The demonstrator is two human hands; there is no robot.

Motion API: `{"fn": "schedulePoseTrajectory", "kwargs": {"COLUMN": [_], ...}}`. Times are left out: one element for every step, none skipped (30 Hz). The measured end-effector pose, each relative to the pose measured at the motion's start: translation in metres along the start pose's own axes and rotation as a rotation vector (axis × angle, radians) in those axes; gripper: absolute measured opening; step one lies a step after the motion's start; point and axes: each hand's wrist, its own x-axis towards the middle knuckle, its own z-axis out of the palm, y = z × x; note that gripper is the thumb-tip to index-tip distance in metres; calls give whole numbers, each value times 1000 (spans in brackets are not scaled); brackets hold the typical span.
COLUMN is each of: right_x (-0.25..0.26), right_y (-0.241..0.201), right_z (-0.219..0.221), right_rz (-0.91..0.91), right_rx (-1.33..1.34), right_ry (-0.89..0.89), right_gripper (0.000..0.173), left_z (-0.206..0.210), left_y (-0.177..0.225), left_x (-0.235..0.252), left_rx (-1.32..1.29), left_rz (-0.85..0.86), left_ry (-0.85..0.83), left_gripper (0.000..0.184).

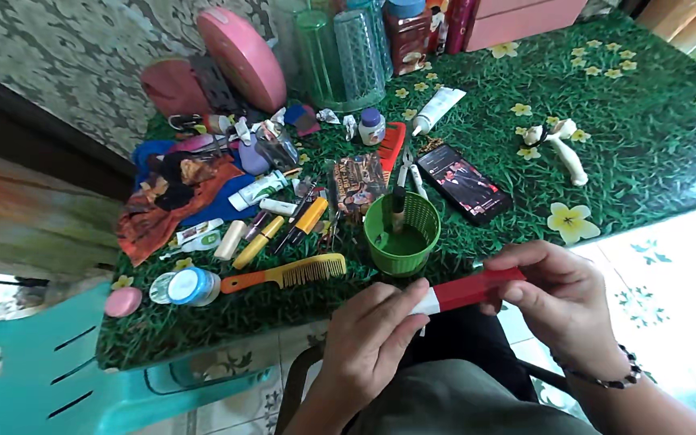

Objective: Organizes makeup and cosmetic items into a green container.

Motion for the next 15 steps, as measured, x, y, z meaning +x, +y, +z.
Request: {"fn": "schedulePoseTrajectory", "kwargs": {"right_x": [0, 0, -1, 0, 0, 1, 3, 4, 5, 7, 9, 11, 12, 13, 14], "right_y": [-1, -2, -3, -4, -4, -5, -4, -4, -3, -2, -2, -1, -1, 0, 1], "right_z": [1, 2, 3, 3, 4, 4, 5, 6, 7, 9, 10, 10, 11, 12, 12], "right_rz": [5, 3, -4, -14, -25, -35, -41, -43, -41, -39, -37, -34, -29, -22, -15], "right_rx": [12, 17, 18, 18, 19, 21, 26, 31, 39, 51, 62, 73, 80, 81, 84], "right_ry": [-1, -5, -13, -19, -23, -25, -23, -15, -8, -2, -1, 0, 1, 1, 0], "right_gripper": [22, 22, 23, 23, 23, 23, 23, 23, 23, 22, 22, 22, 22, 22, 22], "left_z": [0, 1, 0, 1, 1, 2, 3, 4, 5, 6, 6, 5, 5, 4, 4], "left_y": [-1, -1, -2, -3, -3, -3, -3, -2, -2, -2, -3, -3, -4, -4, -4], "left_x": [-1, -1, -2, -3, -4, -5, -5, -5, -6, -6, -6, -6, -5, -5, -4], "left_rx": [-12, -34, -68, -115, -162, -195, -212, -217, -219, -219, -226, -245, -271, -300, -320], "left_rz": [-4, -15, -27, -38, -46, -48, -46, -43, -35, -27, -22, -24, -35, -54, -75], "left_ry": [2, 1, 3, 13, 32, 58, 88, 117, 145, 168, 194, 217, 236, 249, 256], "left_gripper": [27, 26, 25, 24, 21, 18, 15, 12, 11, 11, 13, 16, 20, 24, 27]}}
